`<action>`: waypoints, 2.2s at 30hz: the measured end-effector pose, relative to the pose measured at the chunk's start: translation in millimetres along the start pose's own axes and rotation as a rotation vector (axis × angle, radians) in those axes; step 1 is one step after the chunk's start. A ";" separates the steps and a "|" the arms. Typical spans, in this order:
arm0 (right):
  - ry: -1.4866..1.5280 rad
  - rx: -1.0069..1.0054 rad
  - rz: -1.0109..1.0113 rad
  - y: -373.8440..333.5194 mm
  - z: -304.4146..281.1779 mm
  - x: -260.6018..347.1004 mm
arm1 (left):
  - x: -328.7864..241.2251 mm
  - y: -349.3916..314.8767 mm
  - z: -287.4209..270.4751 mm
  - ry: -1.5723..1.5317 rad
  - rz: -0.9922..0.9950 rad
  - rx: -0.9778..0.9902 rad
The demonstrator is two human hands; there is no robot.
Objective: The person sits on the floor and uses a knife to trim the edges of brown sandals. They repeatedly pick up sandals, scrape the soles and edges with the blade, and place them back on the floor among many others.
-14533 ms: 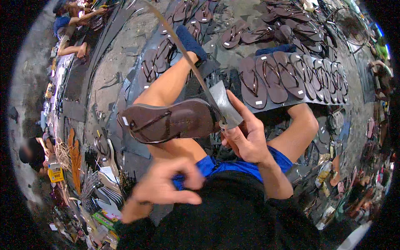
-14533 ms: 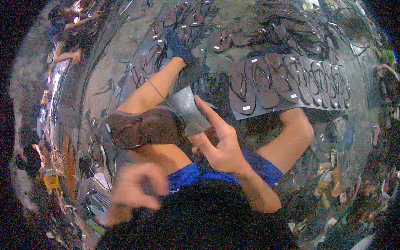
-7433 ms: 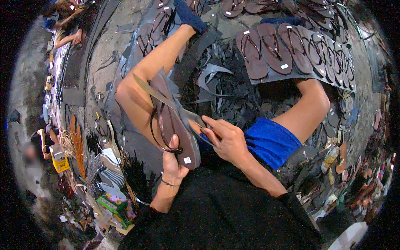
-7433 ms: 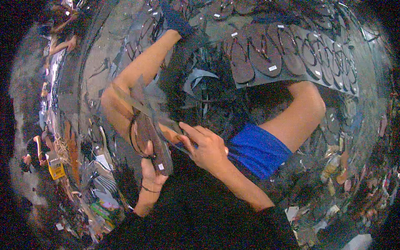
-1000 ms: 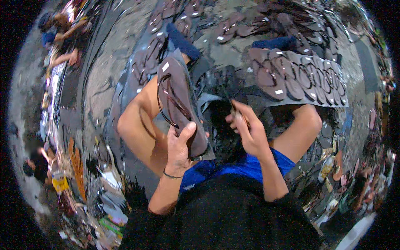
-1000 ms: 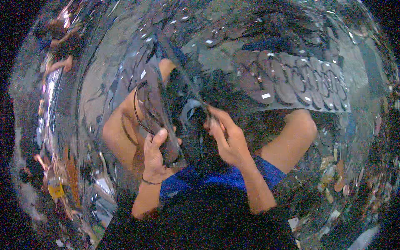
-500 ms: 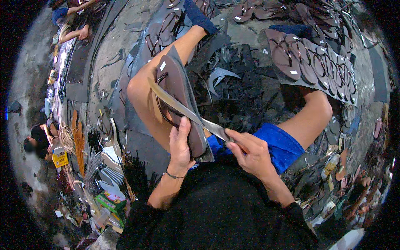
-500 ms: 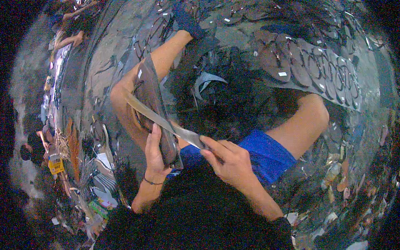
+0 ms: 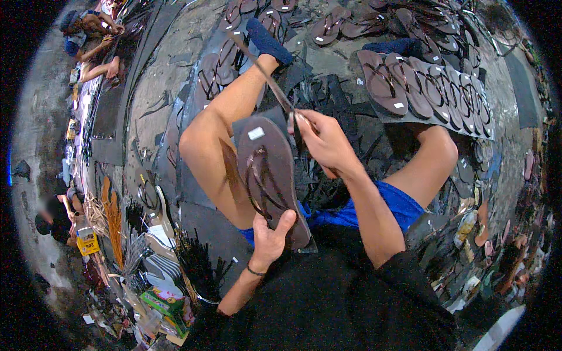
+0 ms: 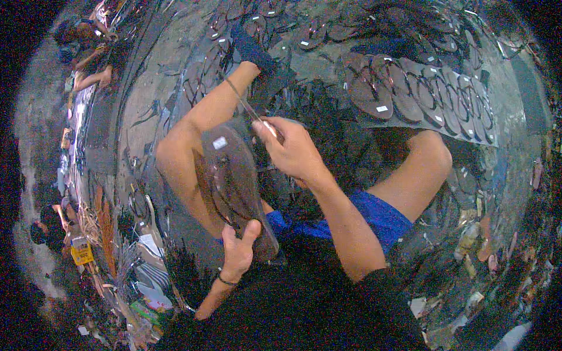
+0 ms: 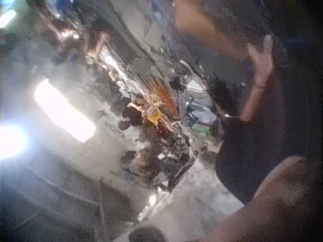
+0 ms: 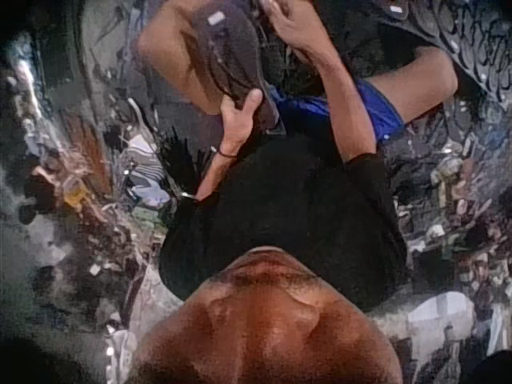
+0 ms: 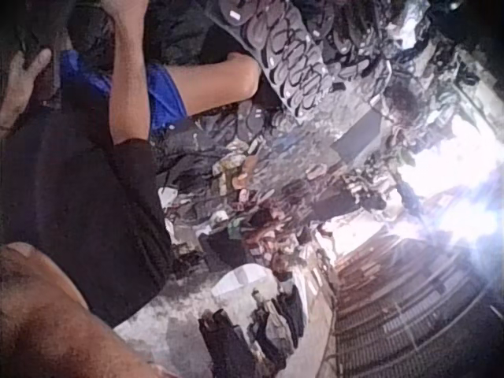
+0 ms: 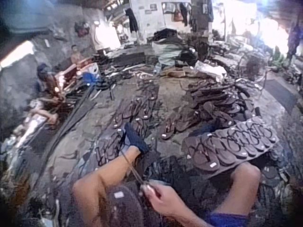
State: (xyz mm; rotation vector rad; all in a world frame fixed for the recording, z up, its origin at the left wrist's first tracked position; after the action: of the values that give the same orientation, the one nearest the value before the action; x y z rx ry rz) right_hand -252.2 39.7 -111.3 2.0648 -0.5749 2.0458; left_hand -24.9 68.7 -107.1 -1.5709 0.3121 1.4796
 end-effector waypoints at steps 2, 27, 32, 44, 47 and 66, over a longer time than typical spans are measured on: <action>-0.035 0.177 0.116 -21.4 3.9 8.9 | 0.2 -3.2 -4.9 0.224 -0.031 0.163; -0.388 -0.027 -0.075 -140.4 1.3 41.3 | -113.9 63.0 -67.3 0.088 0.159 -0.061; -0.486 0.049 -0.093 -105.1 -14.5 74.7 | -119.7 69.1 -51.0 0.020 0.160 0.047; 0.060 0.594 0.040 -21.7 -21.6 103.2 | -137.4 87.7 -27.1 0.292 -0.039 0.287; 0.249 0.531 0.013 -35.8 -24.6 106.2 | -221.6 98.6 -10.5 0.705 0.364 0.342; -0.498 -0.464 -0.225 -180.3 -33.6 21.6 | -74.3 131.5 36.6 -1.103 0.230 0.165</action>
State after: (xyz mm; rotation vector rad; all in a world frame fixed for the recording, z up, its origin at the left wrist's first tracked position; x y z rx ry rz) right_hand -213.1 213.6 -63.1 2.2069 -0.7615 1.1353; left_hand -161.4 -4.5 -93.3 -0.4320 -0.0452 2.1877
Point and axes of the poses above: each hand's wrist, its own y-axis towards the middle knuckle, its own z-axis out of the palm, x = y × z, the point moved 6 cm from there along y, towards the middle knuckle, and after that the axes turned 11 degrees about x, right-handed, at the moved point
